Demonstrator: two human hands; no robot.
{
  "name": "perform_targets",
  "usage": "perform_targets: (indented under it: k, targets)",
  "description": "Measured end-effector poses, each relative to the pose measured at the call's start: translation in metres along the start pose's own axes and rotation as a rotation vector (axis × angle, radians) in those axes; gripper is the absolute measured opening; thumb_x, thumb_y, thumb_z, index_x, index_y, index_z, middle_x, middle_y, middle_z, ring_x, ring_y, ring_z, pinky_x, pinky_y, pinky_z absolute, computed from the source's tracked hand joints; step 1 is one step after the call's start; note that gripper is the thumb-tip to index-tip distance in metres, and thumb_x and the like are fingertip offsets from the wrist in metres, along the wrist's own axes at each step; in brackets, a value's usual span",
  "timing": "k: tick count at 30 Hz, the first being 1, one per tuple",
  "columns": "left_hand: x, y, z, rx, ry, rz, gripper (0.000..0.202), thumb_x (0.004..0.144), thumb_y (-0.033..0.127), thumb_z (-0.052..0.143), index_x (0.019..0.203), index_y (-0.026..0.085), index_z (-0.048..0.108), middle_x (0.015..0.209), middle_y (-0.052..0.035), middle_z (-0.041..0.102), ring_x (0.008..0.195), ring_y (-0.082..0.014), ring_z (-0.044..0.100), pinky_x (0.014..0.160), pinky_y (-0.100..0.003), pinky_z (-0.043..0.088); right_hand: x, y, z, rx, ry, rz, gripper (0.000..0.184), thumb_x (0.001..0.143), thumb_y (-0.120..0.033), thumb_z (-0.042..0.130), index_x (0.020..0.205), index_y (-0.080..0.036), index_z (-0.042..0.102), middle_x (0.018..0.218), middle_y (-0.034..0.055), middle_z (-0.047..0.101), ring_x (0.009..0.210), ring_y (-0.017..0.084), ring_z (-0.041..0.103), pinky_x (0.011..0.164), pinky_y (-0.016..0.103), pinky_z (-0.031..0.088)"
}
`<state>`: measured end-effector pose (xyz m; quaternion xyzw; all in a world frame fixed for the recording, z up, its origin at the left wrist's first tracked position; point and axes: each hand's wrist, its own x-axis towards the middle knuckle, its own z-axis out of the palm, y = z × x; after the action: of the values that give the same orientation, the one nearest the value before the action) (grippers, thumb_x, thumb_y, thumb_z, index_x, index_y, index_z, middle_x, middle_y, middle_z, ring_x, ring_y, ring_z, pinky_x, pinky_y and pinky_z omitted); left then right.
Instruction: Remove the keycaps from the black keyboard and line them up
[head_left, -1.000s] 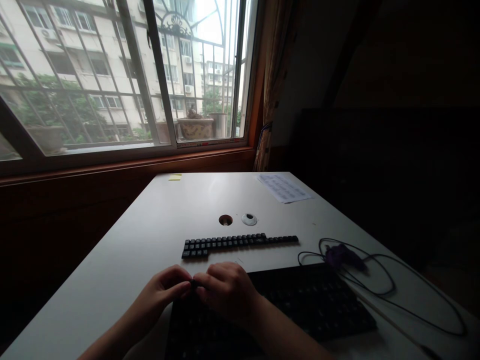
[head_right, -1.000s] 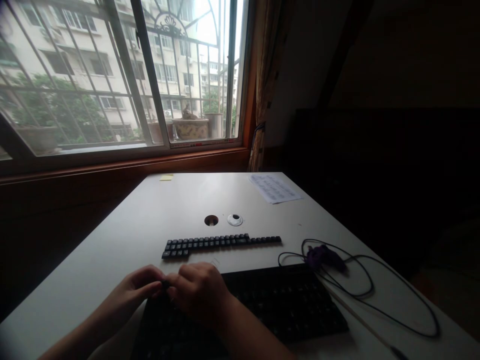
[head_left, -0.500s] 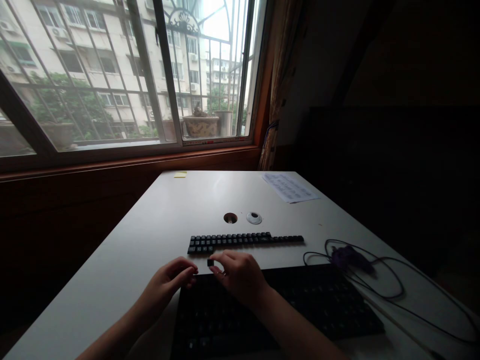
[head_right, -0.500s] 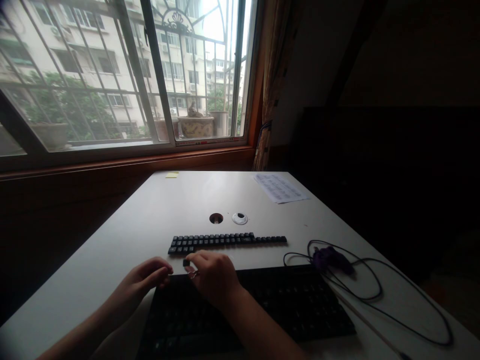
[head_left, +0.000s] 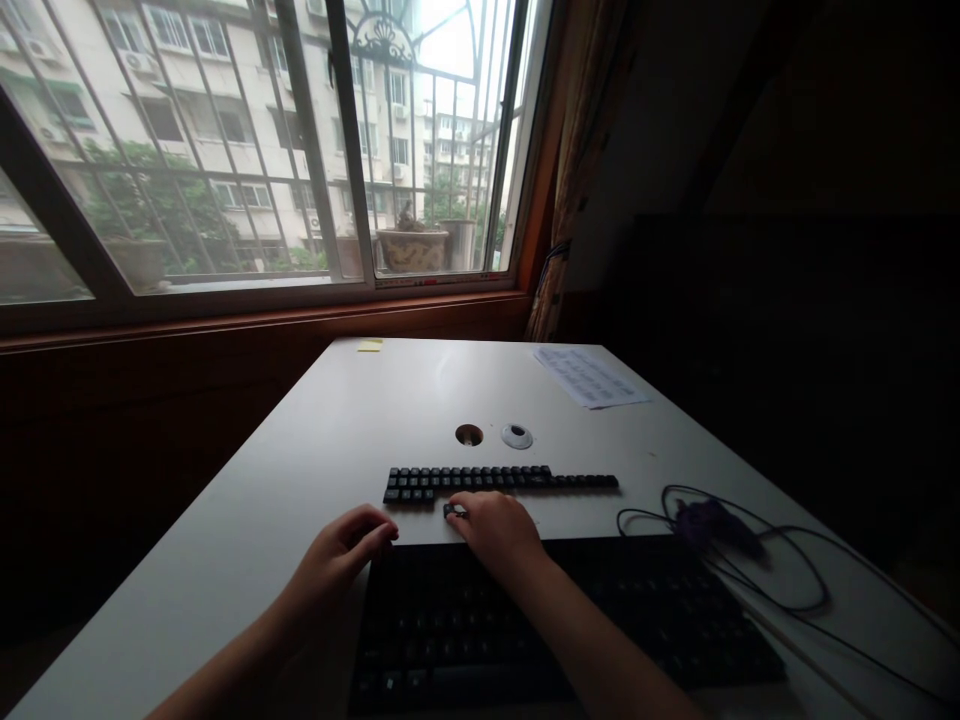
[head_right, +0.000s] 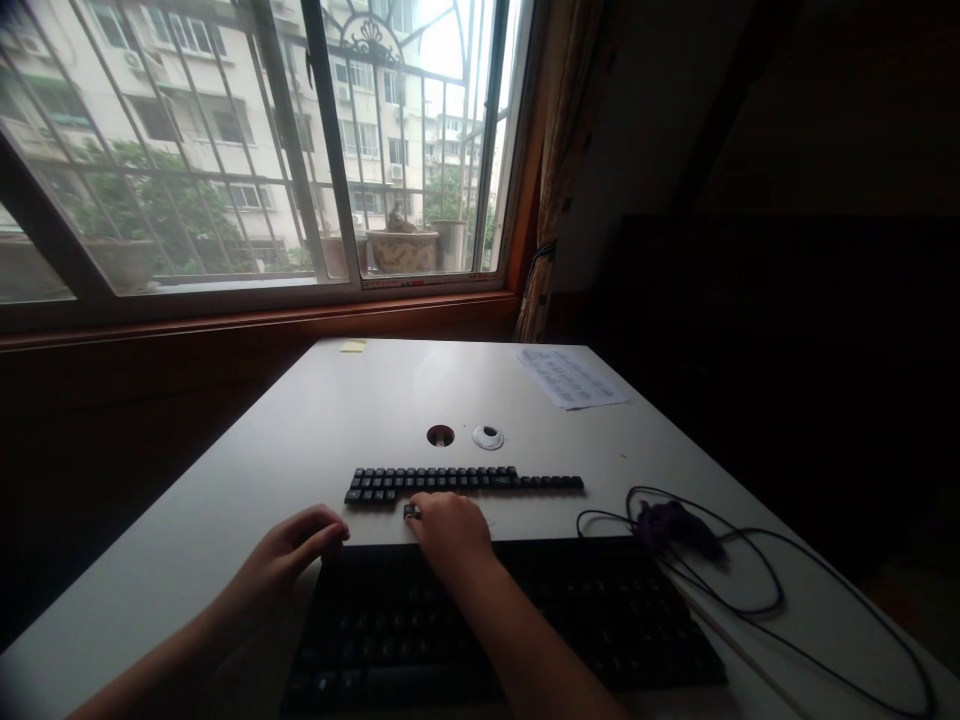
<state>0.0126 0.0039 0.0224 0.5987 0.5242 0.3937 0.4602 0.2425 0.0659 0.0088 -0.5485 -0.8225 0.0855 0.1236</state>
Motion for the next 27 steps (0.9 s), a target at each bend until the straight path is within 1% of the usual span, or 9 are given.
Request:
perform_targets:
  k: [6,10,13,17,21,27]
  targets:
    - [0.0,-0.001,0.0,0.021,-0.015,0.004,0.03,0.089,0.046,0.057,0.086,0.016,0.065,0.081,-0.0041,0.063,0.08,-0.0214,0.06,0.072,-0.029,0.047,-0.002,0.001,-0.001,-0.006,0.01,0.004,0.027,0.091,-0.04,0.057,0.114,-0.032,0.068,0.105,0.0016,0.075,0.097,0.022,0.069,0.082,0.029,0.048]
    - [0.0,-0.002,0.0,0.036,-0.017,0.011,0.03,0.089,0.046,0.057,0.086,0.017,0.065,0.081,-0.0043,0.064,0.08,-0.0219,0.06,0.073,-0.03,0.047,-0.008,0.0,-0.004,0.004,0.052,-0.032,0.027,0.091,-0.031,0.056,0.115,-0.032,0.067,0.106,0.0,0.074,0.098,0.019,0.068,0.084,0.027,0.047]
    - [0.001,-0.004,-0.001,0.031,-0.021,0.01,0.029,0.089,0.045,0.058,0.087,0.017,0.066,0.081,-0.0041,0.064,0.08,-0.0218,0.06,0.073,-0.03,0.047,-0.013,0.0,-0.006,-0.005,0.053,-0.063,0.029,0.089,-0.027,0.055,0.113,-0.035,0.069,0.102,-0.0017,0.075,0.092,0.018,0.069,0.079,0.027,0.047]
    - [0.002,-0.005,-0.001,0.048,-0.017,0.021,0.028,0.089,0.044,0.058,0.086,0.017,0.066,0.08,-0.004,0.064,0.08,-0.0214,0.06,0.072,-0.029,0.047,-0.014,-0.003,-0.006,-0.043,0.022,-0.072,0.029,0.089,-0.03,0.054,0.113,-0.036,0.07,0.096,-0.0009,0.075,0.084,0.018,0.069,0.073,0.027,0.047]
    - [0.002,-0.005,-0.001,0.072,-0.023,0.023,0.028,0.089,0.044,0.058,0.086,0.017,0.065,0.079,-0.0038,0.064,0.078,-0.021,0.06,0.072,-0.029,0.046,-0.013,-0.004,-0.004,-0.044,0.014,-0.09,0.032,0.091,-0.031,0.051,0.119,-0.037,0.066,0.099,-0.001,0.074,0.086,0.019,0.069,0.073,0.028,0.047]
    - [0.001,-0.004,-0.001,0.093,-0.013,0.028,0.029,0.089,0.044,0.057,0.086,0.017,0.066,0.08,-0.0043,0.065,0.079,-0.0212,0.06,0.072,-0.029,0.047,-0.011,-0.008,-0.003,-0.062,-0.002,-0.07,0.036,0.093,-0.031,0.049,0.127,-0.035,0.06,0.102,0.002,0.074,0.088,0.02,0.069,0.072,0.029,0.047]
